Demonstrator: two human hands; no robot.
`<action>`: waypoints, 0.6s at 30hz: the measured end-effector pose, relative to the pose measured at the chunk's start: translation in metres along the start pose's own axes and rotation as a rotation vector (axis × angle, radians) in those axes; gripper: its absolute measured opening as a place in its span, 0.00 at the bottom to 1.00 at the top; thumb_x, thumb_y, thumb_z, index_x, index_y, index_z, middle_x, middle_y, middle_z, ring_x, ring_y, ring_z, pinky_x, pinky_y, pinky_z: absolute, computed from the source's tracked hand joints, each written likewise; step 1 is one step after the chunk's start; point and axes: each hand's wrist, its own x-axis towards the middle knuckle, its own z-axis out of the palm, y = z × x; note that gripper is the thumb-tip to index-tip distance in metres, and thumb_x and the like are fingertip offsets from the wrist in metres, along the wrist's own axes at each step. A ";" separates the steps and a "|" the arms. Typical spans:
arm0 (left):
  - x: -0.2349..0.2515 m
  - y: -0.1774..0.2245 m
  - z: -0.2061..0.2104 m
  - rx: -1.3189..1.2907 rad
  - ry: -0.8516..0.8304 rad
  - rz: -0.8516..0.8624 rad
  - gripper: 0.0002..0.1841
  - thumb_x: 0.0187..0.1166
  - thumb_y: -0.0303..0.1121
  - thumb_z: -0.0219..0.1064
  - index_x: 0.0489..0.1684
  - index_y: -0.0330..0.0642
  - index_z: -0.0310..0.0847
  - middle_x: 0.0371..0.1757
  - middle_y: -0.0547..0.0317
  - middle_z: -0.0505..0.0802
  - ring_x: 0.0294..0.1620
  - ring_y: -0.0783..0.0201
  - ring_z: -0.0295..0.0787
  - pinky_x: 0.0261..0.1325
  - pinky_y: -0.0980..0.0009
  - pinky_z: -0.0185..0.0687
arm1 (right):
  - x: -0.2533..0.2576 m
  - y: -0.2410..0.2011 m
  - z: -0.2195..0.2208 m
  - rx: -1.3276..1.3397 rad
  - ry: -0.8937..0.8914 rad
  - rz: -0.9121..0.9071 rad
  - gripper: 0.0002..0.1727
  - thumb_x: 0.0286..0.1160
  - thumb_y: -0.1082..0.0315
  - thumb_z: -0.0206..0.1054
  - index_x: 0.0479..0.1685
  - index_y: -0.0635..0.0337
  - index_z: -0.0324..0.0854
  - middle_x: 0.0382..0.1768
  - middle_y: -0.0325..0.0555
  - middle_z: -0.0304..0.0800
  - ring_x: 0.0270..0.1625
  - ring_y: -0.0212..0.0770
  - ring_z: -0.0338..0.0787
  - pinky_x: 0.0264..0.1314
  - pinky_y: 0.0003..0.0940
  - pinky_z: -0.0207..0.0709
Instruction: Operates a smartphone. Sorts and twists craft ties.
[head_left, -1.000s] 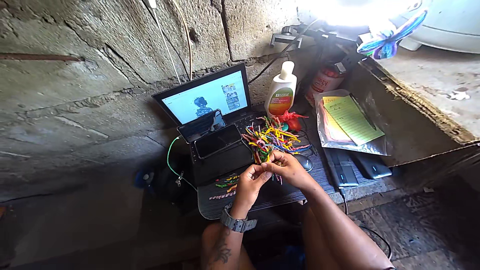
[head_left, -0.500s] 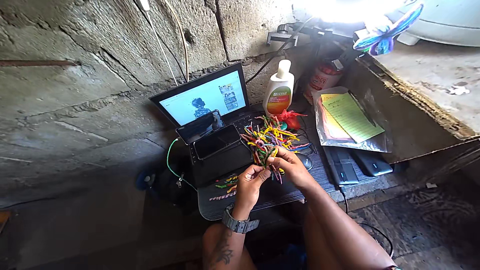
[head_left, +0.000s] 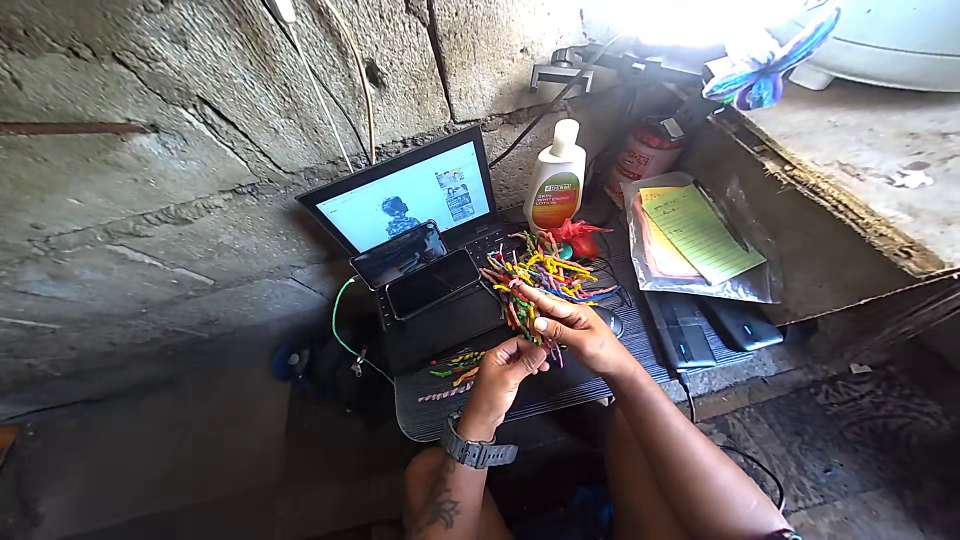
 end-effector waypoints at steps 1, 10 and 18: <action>0.000 0.000 0.000 -0.005 0.000 -0.003 0.08 0.78 0.21 0.63 0.31 0.41 0.86 0.31 0.70 0.92 0.36 0.78 0.89 0.48 0.79 0.85 | 0.000 0.000 0.001 -0.010 0.011 -0.004 0.25 0.83 0.70 0.61 0.78 0.70 0.74 0.62 0.39 0.88 0.57 0.21 0.86 0.66 0.20 0.79; 0.002 -0.009 0.001 0.087 0.041 0.160 0.11 0.70 0.21 0.72 0.26 0.47 0.76 0.26 0.75 0.85 0.29 0.83 0.81 0.38 0.84 0.79 | 0.000 0.001 0.009 -0.238 0.148 -0.118 0.21 0.80 0.68 0.67 0.70 0.67 0.83 0.47 0.37 0.92 0.47 0.21 0.86 0.56 0.17 0.81; 0.000 -0.011 0.004 0.241 0.085 0.220 0.05 0.75 0.26 0.71 0.40 0.36 0.82 0.34 0.68 0.89 0.37 0.80 0.85 0.46 0.81 0.83 | 0.002 0.000 0.008 -0.301 0.138 -0.100 0.19 0.81 0.67 0.67 0.67 0.64 0.85 0.46 0.36 0.91 0.47 0.20 0.86 0.55 0.16 0.80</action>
